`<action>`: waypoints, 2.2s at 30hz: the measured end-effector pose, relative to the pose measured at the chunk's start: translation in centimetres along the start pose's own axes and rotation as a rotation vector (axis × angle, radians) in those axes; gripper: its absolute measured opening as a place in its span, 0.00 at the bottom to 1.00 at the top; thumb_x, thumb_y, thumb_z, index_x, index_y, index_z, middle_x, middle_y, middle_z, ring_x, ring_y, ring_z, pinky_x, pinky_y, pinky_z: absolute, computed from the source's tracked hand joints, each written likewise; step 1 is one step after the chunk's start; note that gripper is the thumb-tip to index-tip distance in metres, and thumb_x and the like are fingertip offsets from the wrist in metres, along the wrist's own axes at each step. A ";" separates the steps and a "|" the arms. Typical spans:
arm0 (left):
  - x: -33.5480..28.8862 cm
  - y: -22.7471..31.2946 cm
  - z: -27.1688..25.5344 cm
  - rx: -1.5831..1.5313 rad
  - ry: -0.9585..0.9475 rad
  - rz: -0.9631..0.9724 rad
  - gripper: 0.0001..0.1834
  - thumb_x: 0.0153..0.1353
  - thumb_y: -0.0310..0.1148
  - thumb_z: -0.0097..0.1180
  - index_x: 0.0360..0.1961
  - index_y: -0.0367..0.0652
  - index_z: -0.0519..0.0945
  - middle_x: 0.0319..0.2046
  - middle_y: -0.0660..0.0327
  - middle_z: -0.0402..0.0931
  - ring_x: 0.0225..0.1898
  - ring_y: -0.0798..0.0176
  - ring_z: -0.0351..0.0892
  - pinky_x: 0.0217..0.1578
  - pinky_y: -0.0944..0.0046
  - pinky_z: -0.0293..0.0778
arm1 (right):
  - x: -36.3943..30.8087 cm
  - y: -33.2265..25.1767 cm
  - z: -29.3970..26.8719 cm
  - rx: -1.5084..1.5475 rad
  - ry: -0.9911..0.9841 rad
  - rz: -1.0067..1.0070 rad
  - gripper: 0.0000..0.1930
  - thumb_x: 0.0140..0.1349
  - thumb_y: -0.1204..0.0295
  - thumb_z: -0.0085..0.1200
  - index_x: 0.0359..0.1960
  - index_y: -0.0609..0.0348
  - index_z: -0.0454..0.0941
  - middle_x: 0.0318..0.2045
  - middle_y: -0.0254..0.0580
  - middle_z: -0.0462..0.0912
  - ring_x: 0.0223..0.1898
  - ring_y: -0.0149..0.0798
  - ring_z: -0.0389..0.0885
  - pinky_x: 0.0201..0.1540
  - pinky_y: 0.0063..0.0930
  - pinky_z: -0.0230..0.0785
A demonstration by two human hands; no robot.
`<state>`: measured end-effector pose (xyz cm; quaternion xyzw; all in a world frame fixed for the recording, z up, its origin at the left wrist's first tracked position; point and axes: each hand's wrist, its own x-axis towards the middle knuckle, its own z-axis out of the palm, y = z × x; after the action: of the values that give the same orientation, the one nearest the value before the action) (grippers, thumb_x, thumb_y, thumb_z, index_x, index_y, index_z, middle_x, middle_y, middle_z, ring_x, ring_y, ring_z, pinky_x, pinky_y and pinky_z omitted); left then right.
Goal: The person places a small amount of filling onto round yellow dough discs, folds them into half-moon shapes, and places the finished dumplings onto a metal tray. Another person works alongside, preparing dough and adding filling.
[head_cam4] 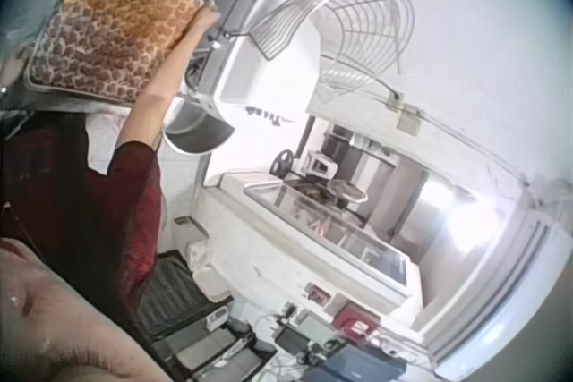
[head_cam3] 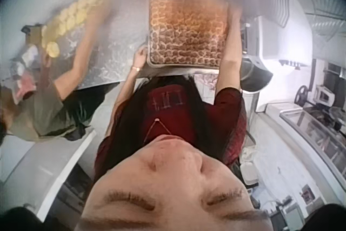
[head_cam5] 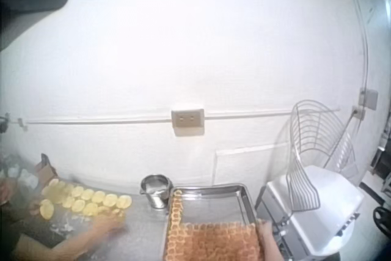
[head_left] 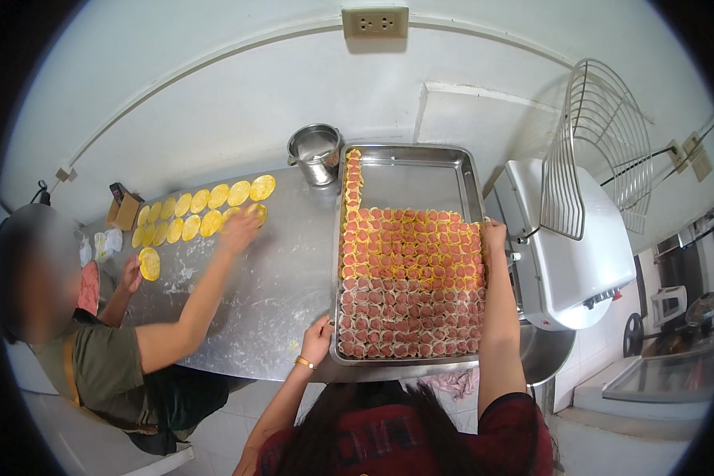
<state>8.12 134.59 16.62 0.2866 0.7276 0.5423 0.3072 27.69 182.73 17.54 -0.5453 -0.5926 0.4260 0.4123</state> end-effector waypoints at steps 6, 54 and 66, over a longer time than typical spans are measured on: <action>-0.2 -0.6 -0.1 0.086 -0.029 -0.093 0.16 0.62 0.27 0.46 0.50 0.37 0.75 0.40 0.56 0.79 0.42 0.68 0.75 0.46 0.68 0.69 | 0.6 -0.7 1.0 -0.068 0.004 0.079 0.13 0.60 0.71 0.51 0.38 0.69 0.80 0.26 0.42 0.82 0.27 0.33 0.77 0.34 0.28 0.70; -6.0 -5.1 -3.3 -0.230 0.383 -0.159 0.10 0.68 0.32 0.41 0.38 0.41 0.74 0.18 0.67 0.71 0.18 0.77 0.71 0.19 0.77 0.68 | -0.5 -10.3 11.0 -0.588 -1.037 -0.350 0.21 0.63 0.55 0.43 0.43 0.59 0.80 0.22 0.33 0.75 0.23 0.29 0.68 0.27 0.26 0.64; -5.9 -4.6 -3.4 -0.269 0.391 -0.190 0.10 0.67 0.30 0.41 0.37 0.39 0.75 0.18 0.66 0.73 0.17 0.76 0.72 0.18 0.77 0.68 | -0.2 -9.1 13.6 -0.603 -1.079 -0.313 0.21 0.62 0.57 0.43 0.44 0.60 0.80 0.31 0.37 0.80 0.30 0.32 0.72 0.36 0.27 0.66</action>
<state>9.04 126.93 13.73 0.0631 0.7181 0.6482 0.2454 12.01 181.40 22.18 -0.2533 -0.8834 0.3898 -0.0585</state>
